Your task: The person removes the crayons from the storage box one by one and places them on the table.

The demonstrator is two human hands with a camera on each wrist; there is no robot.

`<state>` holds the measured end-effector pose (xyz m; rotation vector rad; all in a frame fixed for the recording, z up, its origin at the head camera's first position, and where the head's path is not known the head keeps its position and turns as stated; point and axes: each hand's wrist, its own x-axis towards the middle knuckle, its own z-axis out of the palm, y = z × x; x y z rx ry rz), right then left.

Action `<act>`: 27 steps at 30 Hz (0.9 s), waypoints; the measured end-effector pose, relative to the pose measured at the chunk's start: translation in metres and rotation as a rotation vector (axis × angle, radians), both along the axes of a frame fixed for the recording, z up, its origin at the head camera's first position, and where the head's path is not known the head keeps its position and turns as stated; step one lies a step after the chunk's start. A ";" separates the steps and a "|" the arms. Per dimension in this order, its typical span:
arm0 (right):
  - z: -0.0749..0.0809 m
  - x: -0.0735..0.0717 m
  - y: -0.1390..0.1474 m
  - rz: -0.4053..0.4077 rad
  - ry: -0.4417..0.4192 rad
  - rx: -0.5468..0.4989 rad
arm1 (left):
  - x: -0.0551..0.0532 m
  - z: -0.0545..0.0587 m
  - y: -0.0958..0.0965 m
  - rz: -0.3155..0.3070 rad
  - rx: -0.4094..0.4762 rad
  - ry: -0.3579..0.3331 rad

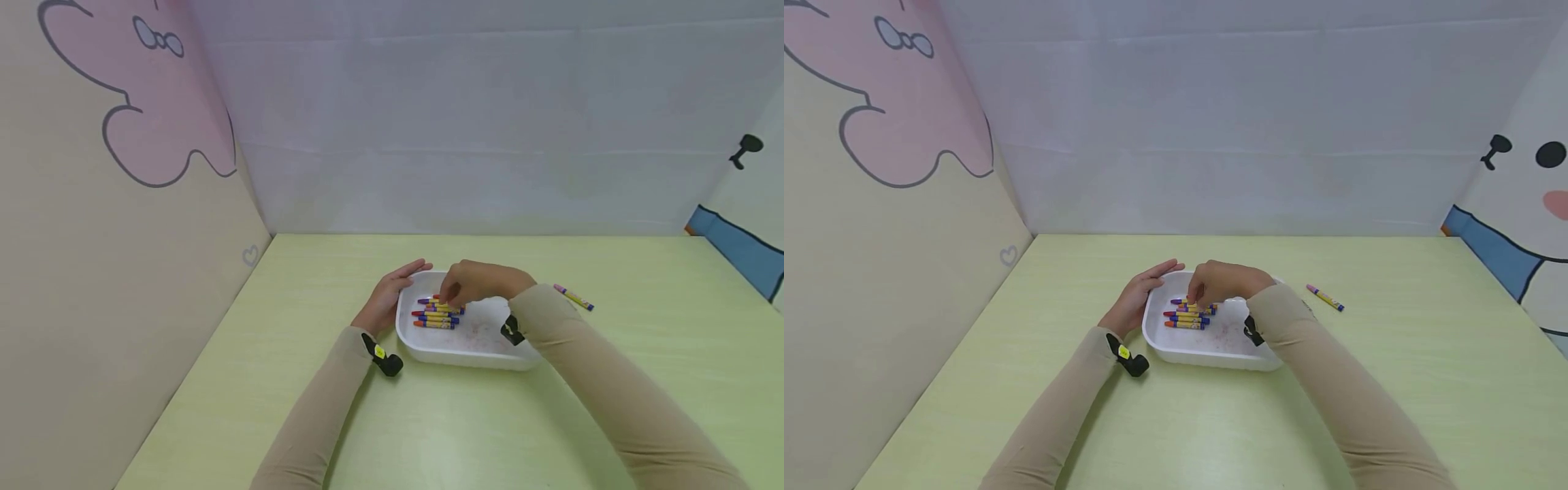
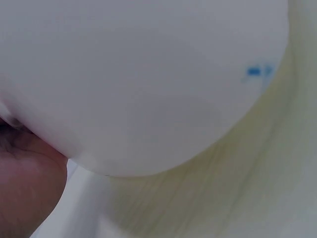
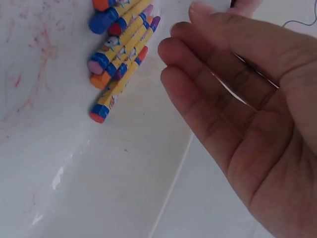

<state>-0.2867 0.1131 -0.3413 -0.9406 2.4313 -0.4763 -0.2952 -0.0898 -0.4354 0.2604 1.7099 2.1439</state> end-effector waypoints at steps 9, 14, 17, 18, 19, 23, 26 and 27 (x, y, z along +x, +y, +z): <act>-0.016 0.001 -0.015 -0.019 -0.056 0.053 | -0.001 -0.001 0.001 -0.012 0.008 0.018; -0.021 0.001 -0.020 -0.021 -0.063 0.076 | 0.000 0.000 0.001 -0.013 0.015 0.021; -0.023 0.002 -0.023 -0.024 -0.047 0.111 | 0.000 0.001 0.002 -0.003 0.013 0.016; -0.023 0.003 -0.024 -0.024 -0.042 0.122 | 0.000 0.002 0.002 -0.001 0.014 0.013; -0.023 0.003 -0.025 -0.029 -0.037 0.136 | 0.000 0.001 0.002 0.002 0.013 0.009; -0.024 0.006 -0.031 -0.037 -0.023 0.177 | 0.000 0.001 0.001 0.012 0.011 0.003; -0.023 0.009 -0.035 -0.039 -0.015 0.204 | 0.000 0.000 0.001 0.015 0.013 0.001; -0.024 0.010 -0.036 -0.039 -0.013 0.212 | 0.000 0.000 0.001 0.014 0.014 0.003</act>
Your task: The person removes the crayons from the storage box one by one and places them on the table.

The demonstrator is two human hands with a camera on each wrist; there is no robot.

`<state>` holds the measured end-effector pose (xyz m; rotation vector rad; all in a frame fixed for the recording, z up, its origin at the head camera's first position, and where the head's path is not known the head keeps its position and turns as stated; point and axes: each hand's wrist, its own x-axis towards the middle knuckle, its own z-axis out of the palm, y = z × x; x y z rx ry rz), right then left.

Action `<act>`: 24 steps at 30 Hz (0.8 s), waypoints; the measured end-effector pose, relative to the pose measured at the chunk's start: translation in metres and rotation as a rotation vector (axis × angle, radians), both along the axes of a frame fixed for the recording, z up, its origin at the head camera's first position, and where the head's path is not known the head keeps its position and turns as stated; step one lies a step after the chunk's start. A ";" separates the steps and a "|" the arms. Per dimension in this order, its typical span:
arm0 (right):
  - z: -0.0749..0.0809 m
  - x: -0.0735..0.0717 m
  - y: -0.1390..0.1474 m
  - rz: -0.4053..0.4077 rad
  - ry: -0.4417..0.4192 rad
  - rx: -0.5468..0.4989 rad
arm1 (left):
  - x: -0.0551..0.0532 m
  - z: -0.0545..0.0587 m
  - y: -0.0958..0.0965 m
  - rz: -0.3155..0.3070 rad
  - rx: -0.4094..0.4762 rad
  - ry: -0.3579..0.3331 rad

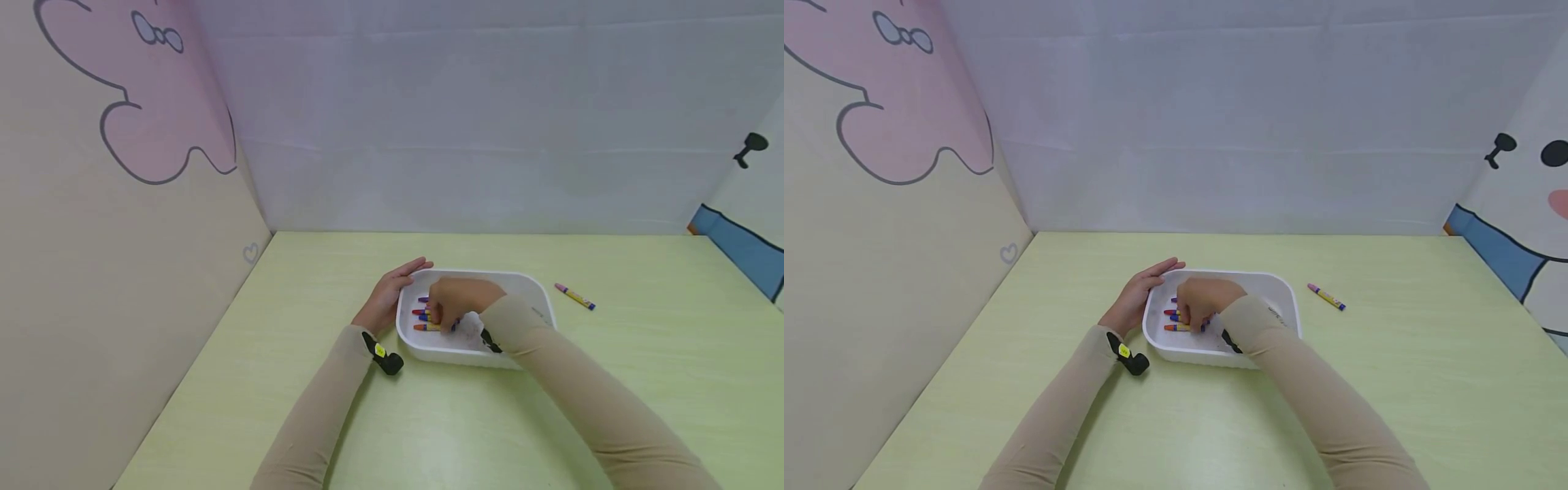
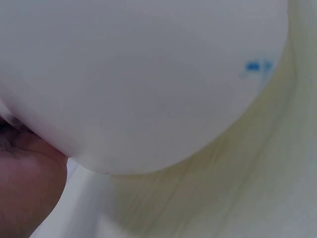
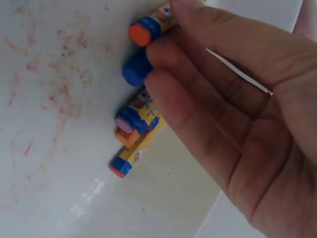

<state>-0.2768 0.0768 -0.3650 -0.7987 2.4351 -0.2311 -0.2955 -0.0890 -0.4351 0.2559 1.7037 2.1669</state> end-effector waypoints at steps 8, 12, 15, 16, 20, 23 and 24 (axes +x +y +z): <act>-0.003 0.001 -0.005 -0.027 -0.003 0.045 | 0.000 -0.001 0.000 -0.008 -0.017 0.005; -0.003 0.000 -0.003 -0.018 -0.010 0.030 | 0.000 0.000 0.000 -0.008 -0.027 0.003; -0.002 0.000 -0.001 0.003 -0.013 0.013 | 0.000 0.000 0.000 -0.003 -0.029 0.002; -0.002 -0.001 0.000 0.012 -0.011 0.011 | -0.001 0.000 0.000 -0.001 -0.028 0.002; 0.001 -0.002 0.004 0.044 0.004 0.003 | -0.002 -0.001 0.000 0.004 -0.025 0.000; 0.004 -0.003 0.008 0.036 -0.007 -0.007 | -0.003 -0.002 0.000 0.004 -0.025 0.002; 0.005 -0.003 0.009 0.033 -0.013 -0.012 | -0.003 -0.002 0.000 0.005 -0.026 0.004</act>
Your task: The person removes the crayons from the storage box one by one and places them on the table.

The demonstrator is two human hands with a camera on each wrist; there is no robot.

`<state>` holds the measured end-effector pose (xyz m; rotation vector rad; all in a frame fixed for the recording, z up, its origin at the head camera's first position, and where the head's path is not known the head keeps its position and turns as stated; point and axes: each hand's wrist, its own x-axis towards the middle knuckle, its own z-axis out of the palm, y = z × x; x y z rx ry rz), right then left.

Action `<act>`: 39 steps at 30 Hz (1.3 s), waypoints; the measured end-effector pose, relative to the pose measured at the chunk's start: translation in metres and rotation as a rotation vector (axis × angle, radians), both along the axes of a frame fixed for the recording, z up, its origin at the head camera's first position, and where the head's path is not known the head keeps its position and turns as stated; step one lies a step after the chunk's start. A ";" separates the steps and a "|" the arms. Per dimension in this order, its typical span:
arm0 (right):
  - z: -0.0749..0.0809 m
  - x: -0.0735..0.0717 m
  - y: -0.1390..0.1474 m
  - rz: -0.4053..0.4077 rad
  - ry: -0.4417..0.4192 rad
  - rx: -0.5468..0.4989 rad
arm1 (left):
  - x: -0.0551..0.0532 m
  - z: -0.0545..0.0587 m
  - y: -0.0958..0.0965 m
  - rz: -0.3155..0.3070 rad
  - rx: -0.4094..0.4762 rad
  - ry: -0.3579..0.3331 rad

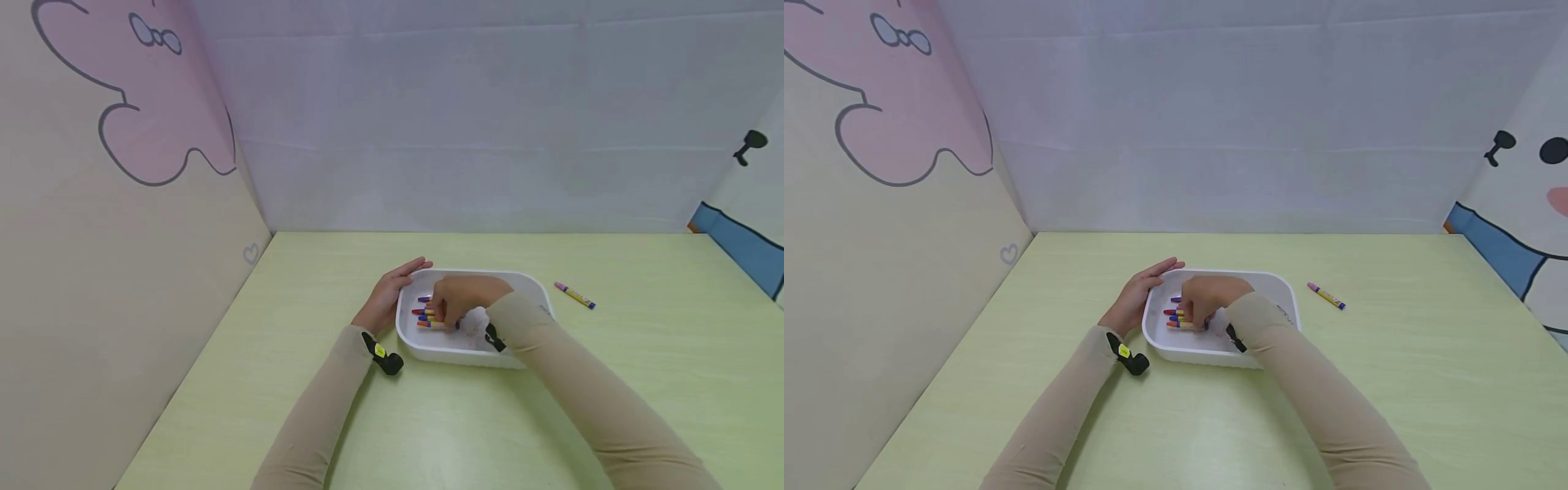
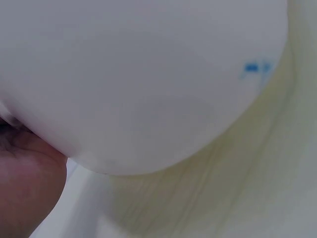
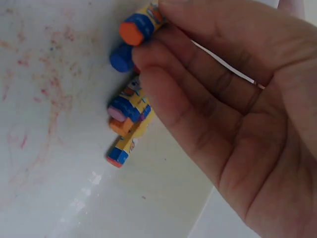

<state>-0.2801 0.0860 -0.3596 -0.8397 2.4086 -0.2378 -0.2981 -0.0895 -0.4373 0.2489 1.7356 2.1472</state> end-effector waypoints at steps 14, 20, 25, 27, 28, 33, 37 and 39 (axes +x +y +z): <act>0.025 0.000 0.022 -0.043 -0.023 -0.039 | 0.000 0.001 0.000 -0.007 0.013 -0.005; 0.037 0.001 0.036 -0.064 -0.004 -0.033 | -0.001 0.000 0.000 -0.008 0.017 -0.008; 0.043 0.000 0.051 -0.108 -0.001 -0.039 | 0.000 0.000 0.000 0.004 0.005 -0.019; 0.043 -0.001 0.058 -0.123 0.001 -0.048 | 0.000 0.000 0.000 0.003 0.015 -0.022; 0.043 -0.002 0.062 -0.129 0.005 -0.054 | 0.000 0.000 0.000 0.002 0.021 -0.023; 0.044 -0.002 0.083 -0.151 0.025 -0.074 | 0.000 -0.001 0.001 0.003 0.026 -0.028; 0.045 -0.003 0.098 -0.166 0.044 -0.075 | 0.000 0.000 0.000 0.007 0.016 -0.027; 0.046 -0.003 0.105 -0.172 0.058 -0.073 | 0.000 0.000 0.000 0.003 0.016 -0.028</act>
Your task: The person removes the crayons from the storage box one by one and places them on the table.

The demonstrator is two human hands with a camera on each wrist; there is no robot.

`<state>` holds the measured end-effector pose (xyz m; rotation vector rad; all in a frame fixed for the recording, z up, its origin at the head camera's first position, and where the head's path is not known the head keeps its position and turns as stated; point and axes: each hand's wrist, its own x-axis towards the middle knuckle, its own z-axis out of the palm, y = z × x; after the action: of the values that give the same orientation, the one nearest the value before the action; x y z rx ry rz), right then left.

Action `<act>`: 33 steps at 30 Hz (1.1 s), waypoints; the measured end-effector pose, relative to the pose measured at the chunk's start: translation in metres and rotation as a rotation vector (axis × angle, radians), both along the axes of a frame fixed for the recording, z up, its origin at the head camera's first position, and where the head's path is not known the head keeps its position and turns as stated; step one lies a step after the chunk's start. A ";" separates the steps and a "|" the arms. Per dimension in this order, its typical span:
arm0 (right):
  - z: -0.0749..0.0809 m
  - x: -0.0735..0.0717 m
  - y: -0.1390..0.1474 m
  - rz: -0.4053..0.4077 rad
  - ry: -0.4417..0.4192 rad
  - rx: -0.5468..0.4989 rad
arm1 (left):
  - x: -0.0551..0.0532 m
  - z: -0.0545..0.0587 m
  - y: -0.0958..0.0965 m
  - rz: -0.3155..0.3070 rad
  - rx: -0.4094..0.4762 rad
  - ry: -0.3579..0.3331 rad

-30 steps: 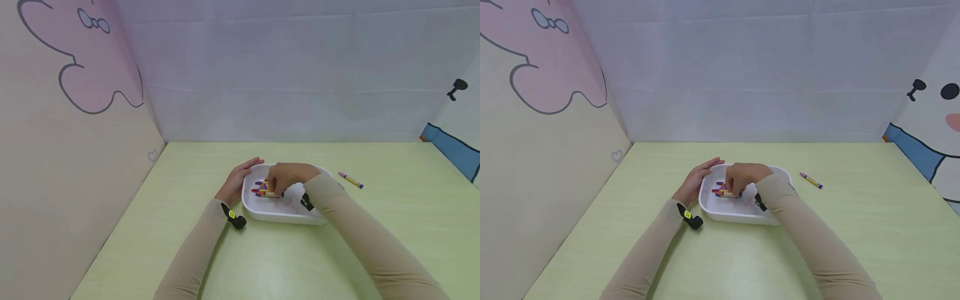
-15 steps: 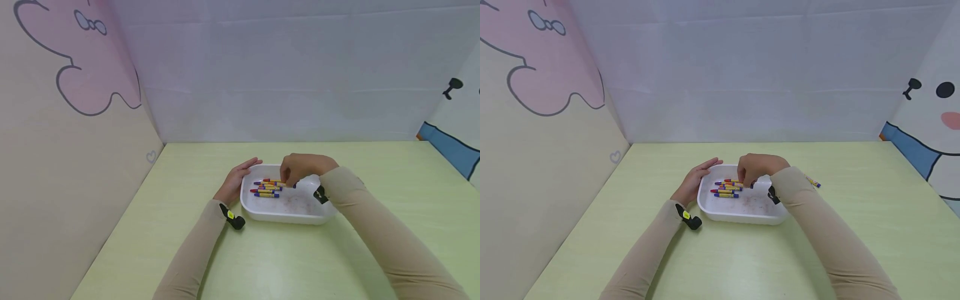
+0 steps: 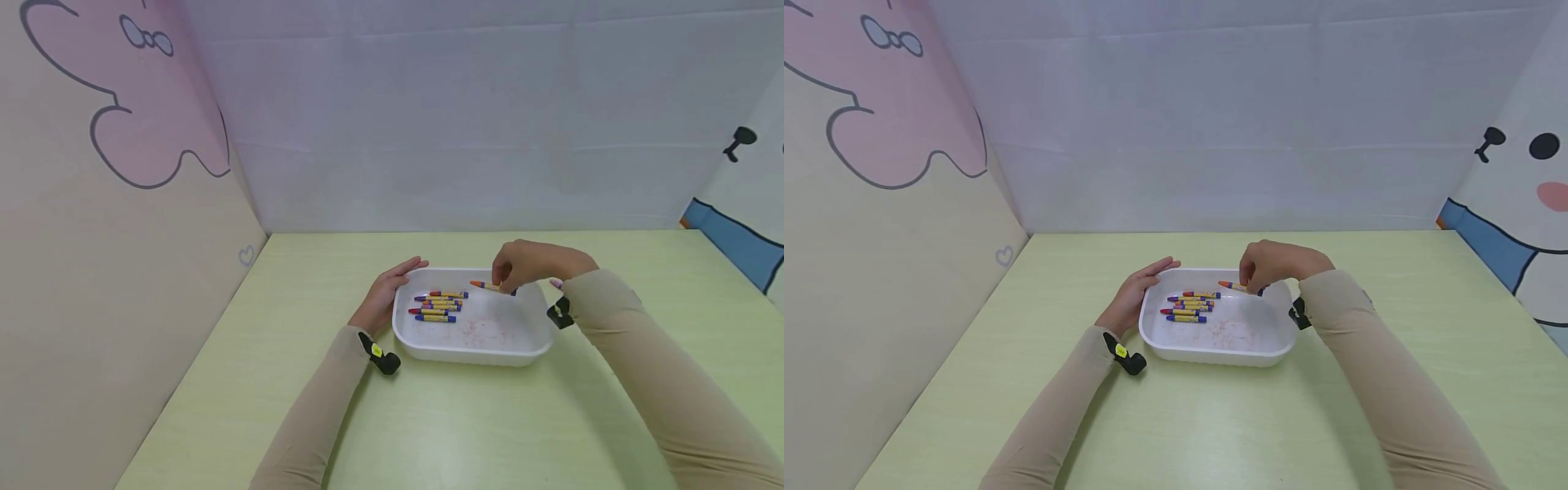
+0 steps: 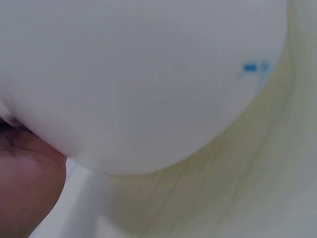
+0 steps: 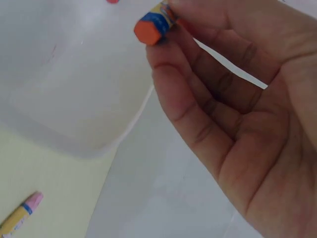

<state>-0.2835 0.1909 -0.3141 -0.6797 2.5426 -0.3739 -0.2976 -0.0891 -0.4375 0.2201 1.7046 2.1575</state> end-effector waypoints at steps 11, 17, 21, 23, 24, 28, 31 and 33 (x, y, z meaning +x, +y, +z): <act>-0.001 -0.003 0.046 -0.054 0.034 -0.035 | 0.000 -0.001 -0.001 -0.001 -0.021 0.002; -0.008 -0.002 0.071 -0.081 0.064 -0.062 | 0.000 0.000 -0.001 0.003 -0.017 0.003; -0.014 -0.002 0.087 -0.102 0.079 -0.060 | 0.000 -0.001 -0.001 0.001 -0.020 -0.002; -0.018 -0.002 0.095 -0.111 0.089 -0.057 | 0.000 -0.001 -0.001 0.000 -0.021 -0.004; -0.019 -0.002 0.098 -0.119 0.092 -0.057 | 0.000 -0.001 -0.001 0.001 -0.020 -0.004; -0.025 -0.001 0.112 -0.147 0.102 -0.055 | 0.000 -0.001 -0.001 0.003 -0.021 -0.002; -0.030 0.000 0.121 -0.163 0.093 -0.055 | 0.000 -0.001 -0.001 0.005 -0.028 0.000; -0.033 0.001 0.127 -0.171 0.087 -0.054 | 0.000 -0.001 0.000 0.007 -0.030 0.001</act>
<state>-0.2820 0.3179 -0.3474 -0.5088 2.6914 -0.4823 -0.2979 -0.0893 -0.4380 0.2074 1.7398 2.1349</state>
